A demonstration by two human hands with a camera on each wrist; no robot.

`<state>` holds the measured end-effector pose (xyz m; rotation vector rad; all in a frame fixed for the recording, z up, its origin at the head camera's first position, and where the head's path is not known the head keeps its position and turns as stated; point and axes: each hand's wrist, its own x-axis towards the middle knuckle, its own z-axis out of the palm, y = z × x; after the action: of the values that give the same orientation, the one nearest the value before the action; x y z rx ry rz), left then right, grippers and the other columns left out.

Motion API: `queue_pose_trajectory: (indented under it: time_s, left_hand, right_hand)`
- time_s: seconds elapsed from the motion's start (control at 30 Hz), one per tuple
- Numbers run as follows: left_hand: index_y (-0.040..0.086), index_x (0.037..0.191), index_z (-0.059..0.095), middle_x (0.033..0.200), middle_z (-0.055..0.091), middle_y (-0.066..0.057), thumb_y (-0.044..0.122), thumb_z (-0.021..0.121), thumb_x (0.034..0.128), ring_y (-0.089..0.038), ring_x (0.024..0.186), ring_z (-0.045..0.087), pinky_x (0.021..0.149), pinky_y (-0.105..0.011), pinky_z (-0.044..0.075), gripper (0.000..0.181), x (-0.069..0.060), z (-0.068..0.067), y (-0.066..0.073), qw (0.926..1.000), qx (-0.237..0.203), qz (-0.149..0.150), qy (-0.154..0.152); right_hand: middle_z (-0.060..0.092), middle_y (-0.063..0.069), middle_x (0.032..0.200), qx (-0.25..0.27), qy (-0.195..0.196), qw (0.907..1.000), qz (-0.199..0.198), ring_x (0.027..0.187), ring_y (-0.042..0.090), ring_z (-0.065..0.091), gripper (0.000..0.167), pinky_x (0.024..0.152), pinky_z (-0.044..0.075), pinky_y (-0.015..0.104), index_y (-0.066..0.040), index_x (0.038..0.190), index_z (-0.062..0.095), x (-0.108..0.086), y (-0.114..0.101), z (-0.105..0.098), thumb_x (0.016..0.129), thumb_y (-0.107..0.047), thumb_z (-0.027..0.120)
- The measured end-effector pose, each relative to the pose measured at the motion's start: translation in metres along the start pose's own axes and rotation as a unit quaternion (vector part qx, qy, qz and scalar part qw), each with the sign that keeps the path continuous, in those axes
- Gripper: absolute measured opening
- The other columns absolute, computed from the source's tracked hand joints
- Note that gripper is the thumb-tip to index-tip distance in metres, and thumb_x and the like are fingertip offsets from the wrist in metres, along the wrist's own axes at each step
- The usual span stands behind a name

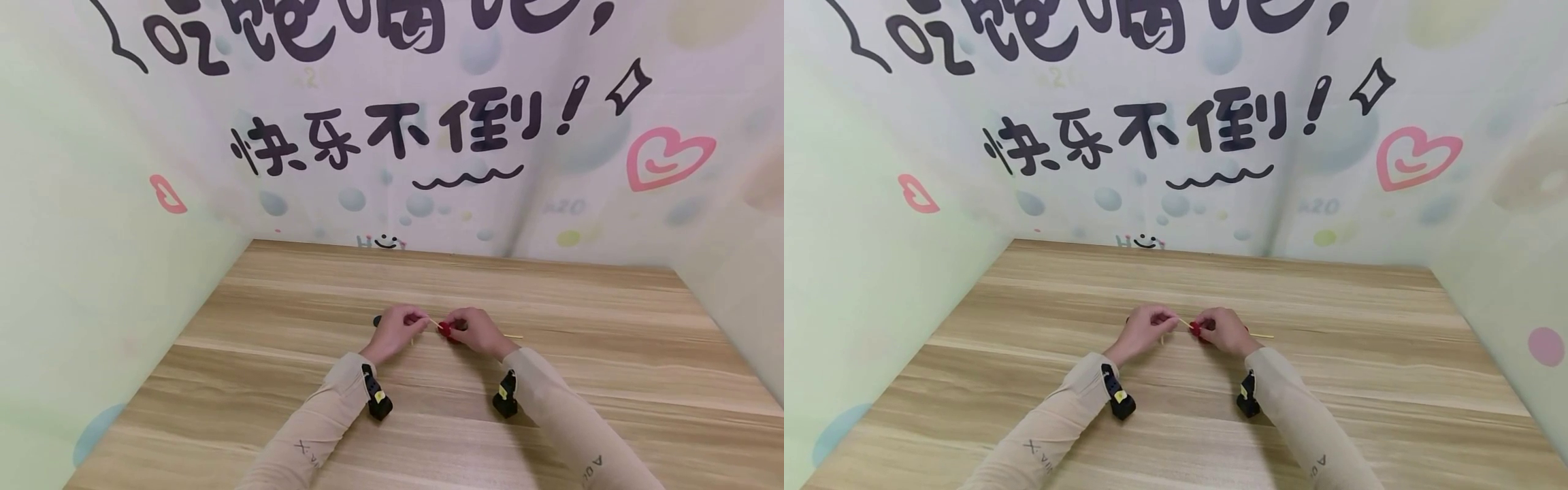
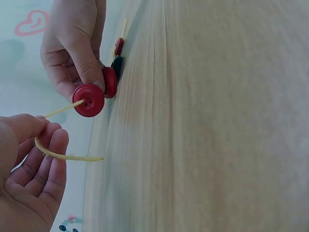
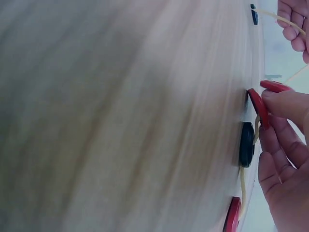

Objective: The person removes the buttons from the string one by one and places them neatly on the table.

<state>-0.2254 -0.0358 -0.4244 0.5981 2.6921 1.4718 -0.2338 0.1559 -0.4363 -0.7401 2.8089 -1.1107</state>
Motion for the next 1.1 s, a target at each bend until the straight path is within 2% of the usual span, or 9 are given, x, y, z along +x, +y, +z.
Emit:
queue_pose_trajectory:
  time_s: [0.23, 0.43, 0.8, 1.1]
  left_hand:
    - [0.003, 0.087, 0.066, 0.079, 0.063, -0.002, 0.013, 0.059, 0.0853, -0.009, 0.071, 0.056, 0.064, -0.019, 0.045, 0.012, -0.0011, 0.0008, 0.0002, 0.9999, 0.009, -0.004, 0.000]
    - [0.005, 0.087, 0.066, 0.082, 0.063, -0.002, 0.014, 0.059, 0.0852, -0.009, 0.073, 0.055, 0.066, -0.020, 0.045, 0.012, -0.0027, 0.0017, -0.0020, 0.9997, 0.021, -0.013, -0.002]
    - [0.004, 0.091, 0.066, 0.078, 0.062, 0.002, 0.017, 0.057, 0.0867, -0.007, 0.072, 0.055, 0.065, -0.021, 0.045, 0.016, -0.0014, 0.0018, 0.0016, 0.9998, 0.004, -0.020, 0.003]
    - [0.005, 0.092, 0.065, 0.081, 0.062, 0.000, 0.016, 0.059, 0.0851, -0.009, 0.073, 0.056, 0.066, -0.021, 0.046, 0.014, -0.0036, 0.0010, -0.0034, 0.9998, 0.003, -0.017, 0.011]
  right_hand:
    - [0.063, 0.004, 0.081, 0.016, 0.031, 0.9994, 0.003, 0.074, 0.013, 0.056, 0.004, 0.065, 0.048, 0.026, -0.001, 0.080, 0.067, -0.0006, -0.0011, 0.0008, 0.078, -0.005, 0.066]
    - [0.065, 0.008, 0.084, 0.018, 0.047, 0.9987, 0.003, 0.077, 0.017, 0.059, 0.004, 0.070, 0.049, 0.031, -0.002, 0.081, 0.067, -0.0010, -0.0039, 0.0007, 0.078, 0.000, 0.064]
    - [0.064, 0.006, 0.086, 0.020, 0.018, 0.9996, 0.002, 0.078, 0.015, 0.057, 0.008, 0.069, 0.048, 0.029, -0.004, 0.084, 0.065, -0.0031, -0.0046, 0.0013, 0.080, 0.002, 0.061]
    - [0.063, 0.001, 0.076, 0.035, 0.036, 0.9986, 0.016, 0.067, 0.009, 0.056, 0.003, 0.060, 0.046, 0.023, -0.005, 0.083, 0.065, -0.0031, -0.0019, 0.0027, 0.082, -0.005, 0.062]
